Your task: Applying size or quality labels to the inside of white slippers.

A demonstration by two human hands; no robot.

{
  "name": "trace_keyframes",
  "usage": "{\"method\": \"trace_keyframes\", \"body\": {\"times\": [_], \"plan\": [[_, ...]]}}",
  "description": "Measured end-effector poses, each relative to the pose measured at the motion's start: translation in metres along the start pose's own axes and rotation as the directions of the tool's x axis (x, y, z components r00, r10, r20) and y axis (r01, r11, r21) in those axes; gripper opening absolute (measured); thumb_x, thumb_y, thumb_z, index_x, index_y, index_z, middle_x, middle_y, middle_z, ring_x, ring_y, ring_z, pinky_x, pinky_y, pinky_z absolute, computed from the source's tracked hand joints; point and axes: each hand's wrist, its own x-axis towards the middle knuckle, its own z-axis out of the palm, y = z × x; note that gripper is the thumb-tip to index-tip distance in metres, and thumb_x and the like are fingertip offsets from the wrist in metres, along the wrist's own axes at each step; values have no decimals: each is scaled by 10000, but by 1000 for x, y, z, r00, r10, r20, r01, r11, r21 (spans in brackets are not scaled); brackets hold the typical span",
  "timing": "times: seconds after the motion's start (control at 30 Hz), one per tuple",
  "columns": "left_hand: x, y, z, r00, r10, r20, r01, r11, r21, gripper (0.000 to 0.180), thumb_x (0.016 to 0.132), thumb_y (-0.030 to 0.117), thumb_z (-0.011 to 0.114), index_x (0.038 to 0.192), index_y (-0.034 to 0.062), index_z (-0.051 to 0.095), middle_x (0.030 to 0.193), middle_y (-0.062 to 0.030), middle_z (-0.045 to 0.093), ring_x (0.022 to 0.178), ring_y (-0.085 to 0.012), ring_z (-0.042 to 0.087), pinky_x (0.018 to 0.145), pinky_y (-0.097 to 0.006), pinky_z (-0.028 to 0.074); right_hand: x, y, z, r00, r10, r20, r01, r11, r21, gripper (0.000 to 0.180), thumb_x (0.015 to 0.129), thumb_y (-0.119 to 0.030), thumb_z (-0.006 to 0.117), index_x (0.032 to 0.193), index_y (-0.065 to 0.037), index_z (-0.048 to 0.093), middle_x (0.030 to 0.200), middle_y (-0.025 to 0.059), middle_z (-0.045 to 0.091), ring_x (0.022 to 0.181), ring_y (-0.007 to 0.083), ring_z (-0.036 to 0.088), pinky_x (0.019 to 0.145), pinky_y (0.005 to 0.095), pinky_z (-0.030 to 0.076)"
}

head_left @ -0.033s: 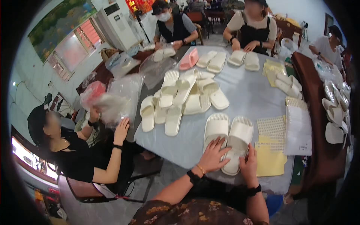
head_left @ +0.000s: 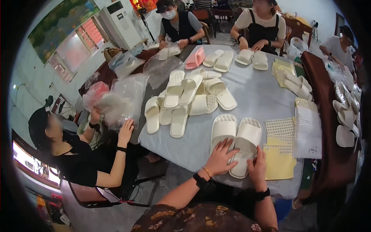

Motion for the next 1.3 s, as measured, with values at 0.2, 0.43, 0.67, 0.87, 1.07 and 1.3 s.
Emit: {"method": "trace_keyframes", "body": {"times": [0.2, 0.43, 0.67, 0.87, 1.07, 1.3], "plan": [[-6, -2, 2, 1000, -1, 1, 1, 1000, 18, 496, 861, 411, 636, 1291, 166, 599, 1458, -226, 409, 1371, -423, 345, 1123, -514, 287, 1, 12, 4, 996, -85, -15, 83, 994, -70, 716, 766, -38, 690, 1412, 30, 389, 1226, 207, 509, 888, 288, 555, 780, 357, 483], [-11, 4, -1, 1000, -6, 0, 6, 1000, 17, 495, 876, 430, 613, 1294, 165, 604, 1466, -228, 397, 1375, -417, 344, 1124, -509, 283, 1, -91, -42, 988, -119, 101, 120, 993, -4, 739, 788, -63, 719, 1426, 22, 357, 1263, 197, 501, 975, 262, 585, 794, 330, 502], [-9, 2, 1, 1000, 4, -2, -4, 1000, 26, 501, 872, 422, 607, 1303, 167, 596, 1469, -225, 396, 1376, -411, 347, 1127, -506, 280, -16, -226, -78, 719, -689, -91, 695, 716, 71, 911, 840, -114, 715, 1557, -84, 154, 1386, 243, 448, 855, 209, 610, 720, 300, 496], [-5, 0, 2, 1000, -2, 5, 2, 1000, 20, 500, 867, 419, 611, 1301, 170, 601, 1460, -223, 407, 1375, -411, 345, 1123, -508, 279, -23, -245, -117, 482, -837, 261, 838, 527, 141, 239, 733, -120, 773, 902, -60, 616, 737, 76, 637, 581, 207, 589, 528, 316, 437], [-8, -1, -1, 1000, -27, 5, 26, 999, 28, 492, 870, 439, 600, 1289, 180, 604, 1441, -212, 429, 1373, -408, 346, 1138, -513, 263, -33, -191, -69, 614, -773, 157, 779, 626, 36, 128, 764, -13, 698, 849, -93, 645, 688, 75, 626, 542, 249, 597, 494, 330, 442], [-11, -2, 3, 1000, 12, 2, -12, 999, 37, 503, 868, 457, 605, 1282, 172, 617, 1446, -221, 423, 1363, -416, 360, 1124, -514, 281, -42, -69, -7, 906, -412, 92, 409, 911, 52, 78, 848, -70, 675, 922, -71, 650, 733, 150, 657, 617, 345, 642, 534, 383, 501]]}}
